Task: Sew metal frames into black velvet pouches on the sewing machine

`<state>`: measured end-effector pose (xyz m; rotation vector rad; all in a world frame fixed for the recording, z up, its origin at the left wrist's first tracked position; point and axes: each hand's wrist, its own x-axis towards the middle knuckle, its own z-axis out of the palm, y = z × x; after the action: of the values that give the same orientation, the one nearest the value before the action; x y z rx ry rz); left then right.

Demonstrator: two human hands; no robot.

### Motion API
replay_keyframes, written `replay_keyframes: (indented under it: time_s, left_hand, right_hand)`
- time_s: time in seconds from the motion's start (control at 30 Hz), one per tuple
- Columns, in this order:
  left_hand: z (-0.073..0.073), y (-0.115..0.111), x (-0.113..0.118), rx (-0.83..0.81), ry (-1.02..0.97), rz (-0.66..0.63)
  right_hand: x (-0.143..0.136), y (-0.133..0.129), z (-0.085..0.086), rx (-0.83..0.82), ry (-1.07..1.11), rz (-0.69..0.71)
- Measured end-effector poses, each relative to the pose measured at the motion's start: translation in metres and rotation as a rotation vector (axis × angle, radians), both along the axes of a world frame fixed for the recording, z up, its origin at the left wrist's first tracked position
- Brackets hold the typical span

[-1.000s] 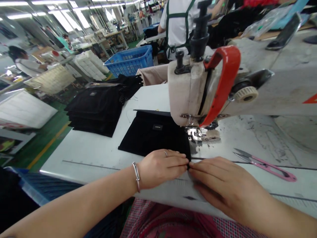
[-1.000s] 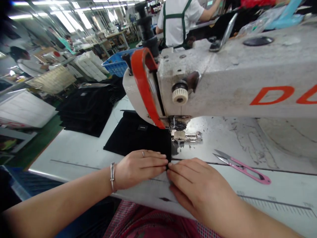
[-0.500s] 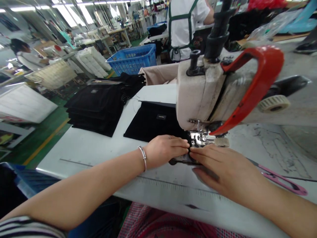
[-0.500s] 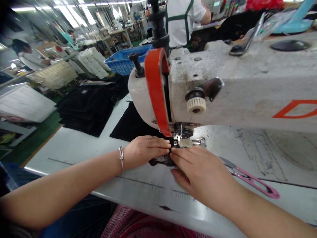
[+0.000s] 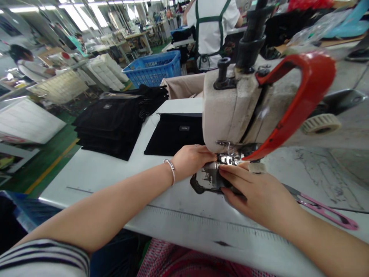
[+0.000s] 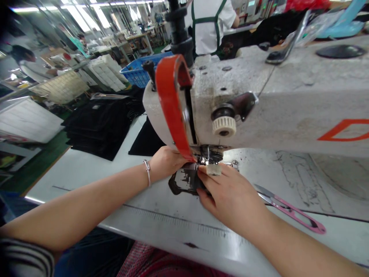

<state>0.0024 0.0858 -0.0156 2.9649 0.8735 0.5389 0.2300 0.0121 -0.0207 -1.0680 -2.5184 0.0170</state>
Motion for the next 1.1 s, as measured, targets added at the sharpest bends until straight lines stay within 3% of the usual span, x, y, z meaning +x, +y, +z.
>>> replay_keyframes:
  time_s: [0.33,0.57,0.7,0.87,0.97,1.1]
  left_hand:
    - [0.003,0.004,0.000,-0.020,0.065,0.060]
    - [0.034,0.008,-0.005,-0.027,0.267,-0.021]
    - [0.051,-0.010,0.003,-0.323,0.307,0.067]
    - [0.050,-0.022,0.010,-0.822,0.069,0.246]
    - [0.044,-0.022,0.008,-0.952,-0.034,0.282]
    - [0.043,-0.023,0.008,-0.976,-0.033,0.304]
  right_hand:
    - [0.006,0.001,0.006,-0.029,0.090,0.055]
    - [0.022,0.003,0.014,-0.054,0.033,-0.172]
    - [0.027,0.009,0.014,-0.144,0.001,-0.107]
    - [0.029,0.018,0.010,-0.131,0.070,-0.091]
    - [0.028,0.020,0.010,-0.144,0.072,-0.086]
    - [0.027,0.021,0.009,-0.165,0.102,-0.054]
